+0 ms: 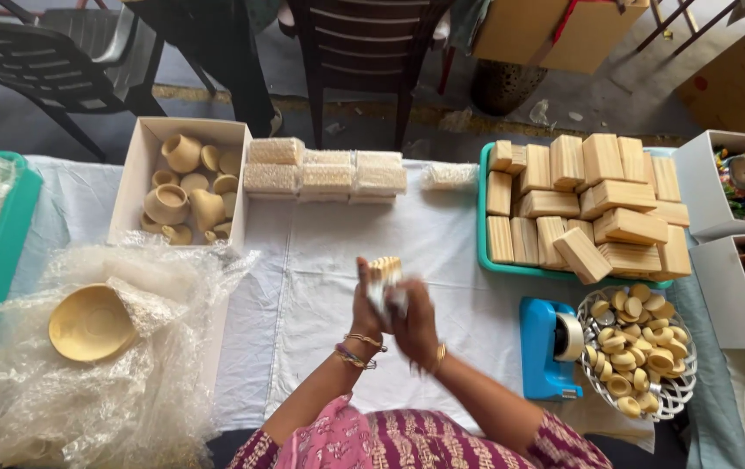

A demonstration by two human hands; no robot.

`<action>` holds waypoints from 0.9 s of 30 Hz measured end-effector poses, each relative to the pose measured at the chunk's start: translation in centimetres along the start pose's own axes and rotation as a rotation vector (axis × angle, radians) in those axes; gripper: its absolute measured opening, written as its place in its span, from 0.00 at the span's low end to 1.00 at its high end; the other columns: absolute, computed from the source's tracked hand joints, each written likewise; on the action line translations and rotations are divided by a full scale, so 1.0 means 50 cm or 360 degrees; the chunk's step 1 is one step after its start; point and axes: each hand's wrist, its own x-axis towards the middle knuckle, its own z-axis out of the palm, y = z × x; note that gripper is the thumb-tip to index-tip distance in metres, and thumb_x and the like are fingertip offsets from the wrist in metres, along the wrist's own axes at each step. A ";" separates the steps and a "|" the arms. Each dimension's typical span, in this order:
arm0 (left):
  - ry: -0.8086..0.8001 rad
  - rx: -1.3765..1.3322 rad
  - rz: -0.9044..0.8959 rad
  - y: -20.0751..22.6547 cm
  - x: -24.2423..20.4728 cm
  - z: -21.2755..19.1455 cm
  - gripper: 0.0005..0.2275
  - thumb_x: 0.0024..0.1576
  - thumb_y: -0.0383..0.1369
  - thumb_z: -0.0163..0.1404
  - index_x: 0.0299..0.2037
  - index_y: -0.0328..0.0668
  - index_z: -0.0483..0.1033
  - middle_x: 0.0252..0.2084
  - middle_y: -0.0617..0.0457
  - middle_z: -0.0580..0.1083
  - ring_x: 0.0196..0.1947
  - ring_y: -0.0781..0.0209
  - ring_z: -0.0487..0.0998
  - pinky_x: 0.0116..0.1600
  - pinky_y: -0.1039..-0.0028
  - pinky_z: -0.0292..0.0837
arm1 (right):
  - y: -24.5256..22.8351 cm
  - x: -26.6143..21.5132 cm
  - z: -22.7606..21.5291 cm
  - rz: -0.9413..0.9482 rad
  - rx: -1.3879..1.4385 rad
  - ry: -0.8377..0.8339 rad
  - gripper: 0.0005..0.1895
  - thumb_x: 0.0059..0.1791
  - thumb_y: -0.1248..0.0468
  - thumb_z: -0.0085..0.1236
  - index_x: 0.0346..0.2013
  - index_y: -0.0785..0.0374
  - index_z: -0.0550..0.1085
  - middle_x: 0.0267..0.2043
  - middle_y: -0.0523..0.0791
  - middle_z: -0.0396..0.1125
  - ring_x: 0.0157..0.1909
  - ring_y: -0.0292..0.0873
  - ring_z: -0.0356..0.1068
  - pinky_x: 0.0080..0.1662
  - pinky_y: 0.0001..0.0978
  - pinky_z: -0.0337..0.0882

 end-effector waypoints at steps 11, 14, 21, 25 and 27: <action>0.0190 0.0624 0.0516 0.096 -0.033 0.070 0.22 0.63 0.51 0.53 0.42 0.33 0.76 0.34 0.52 0.76 0.32 0.64 0.77 0.34 0.74 0.75 | -0.024 0.024 -0.023 0.0907 0.0688 -0.0202 0.03 0.55 0.65 0.49 0.43 0.61 0.68 0.31 0.42 0.66 0.28 0.33 0.63 0.29 0.28 0.64; 0.0190 0.0744 0.0473 0.045 -0.033 0.032 0.25 0.61 0.54 0.50 0.46 0.34 0.76 0.37 0.53 0.75 0.36 0.67 0.77 0.39 0.75 0.75 | -0.005 0.061 -0.024 0.0923 0.0847 -0.0140 0.04 0.57 0.64 0.48 0.44 0.61 0.68 0.36 0.42 0.67 0.35 0.32 0.65 0.36 0.27 0.68; 0.0427 0.0552 0.0381 0.103 -0.030 0.066 0.37 0.59 0.66 0.33 0.55 0.35 0.71 0.43 0.47 0.75 0.42 0.61 0.80 0.46 0.73 0.78 | -0.034 0.013 -0.036 0.1012 0.0613 -0.0392 0.20 0.49 0.56 0.63 0.51 0.62 0.70 0.29 0.45 0.74 0.30 0.37 0.77 0.32 0.29 0.75; 0.0570 0.0825 0.0302 0.117 -0.044 0.088 0.35 0.56 0.64 0.33 0.57 0.40 0.67 0.44 0.49 0.75 0.42 0.58 0.81 0.44 0.70 0.80 | -0.058 0.075 -0.076 0.0537 0.0332 -0.0536 0.49 0.33 0.52 0.77 0.62 0.67 0.65 0.33 0.45 0.75 0.37 0.37 0.77 0.38 0.29 0.77; 0.0358 0.1083 0.0412 0.107 -0.059 0.092 0.35 0.58 0.64 0.31 0.58 0.41 0.66 0.45 0.48 0.74 0.44 0.60 0.80 0.45 0.73 0.79 | -0.008 0.076 -0.090 0.0542 0.0415 -0.0878 0.42 0.38 0.53 0.79 0.61 0.68 0.73 0.42 0.45 0.78 0.41 0.36 0.78 0.44 0.30 0.79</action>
